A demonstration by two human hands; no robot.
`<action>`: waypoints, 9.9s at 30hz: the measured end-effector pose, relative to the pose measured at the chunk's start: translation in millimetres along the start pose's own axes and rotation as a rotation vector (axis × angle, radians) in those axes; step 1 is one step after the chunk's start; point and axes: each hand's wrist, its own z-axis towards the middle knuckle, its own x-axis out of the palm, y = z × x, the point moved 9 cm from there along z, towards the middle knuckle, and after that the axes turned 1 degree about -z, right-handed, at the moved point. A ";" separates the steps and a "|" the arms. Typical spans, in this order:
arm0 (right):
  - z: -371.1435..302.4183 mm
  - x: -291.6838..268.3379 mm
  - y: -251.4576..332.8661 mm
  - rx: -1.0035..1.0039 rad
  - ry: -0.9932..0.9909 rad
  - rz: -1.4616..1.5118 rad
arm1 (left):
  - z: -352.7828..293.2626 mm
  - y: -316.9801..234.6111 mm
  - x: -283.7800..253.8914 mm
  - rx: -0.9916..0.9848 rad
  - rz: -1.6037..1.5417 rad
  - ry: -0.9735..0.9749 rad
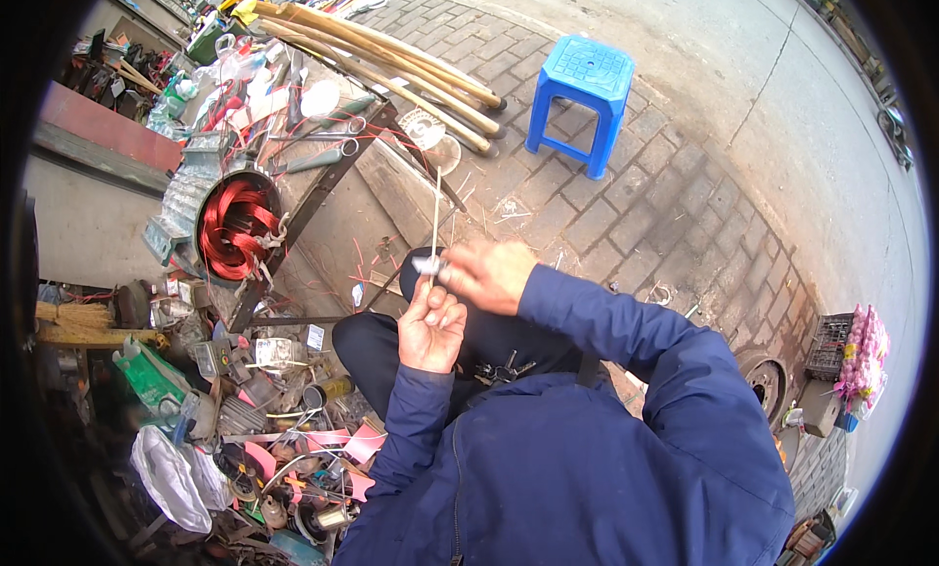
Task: The person uses pliers to strip insulation from a thin wire, then inserts the wire into a red coil inside a metal housing. They repeatedly adjust and pull the wire while holding the housing steady, then briefly handle a small pink paper before returning to the coil.
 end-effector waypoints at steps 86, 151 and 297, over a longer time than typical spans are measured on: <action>420.1 -45.1 37.3 -0.219 -0.019 -0.235 | -119.0 -81.7 -22.2 0.458 0.896 -0.109; 198.1 103.1 113.5 0.176 0.350 1.056 | 2.5 -233.4 172.2 0.224 3.051 -0.846; 216.0 114.7 124.3 0.505 0.186 1.026 | -17.4 -389.4 277.3 0.678 2.349 -0.394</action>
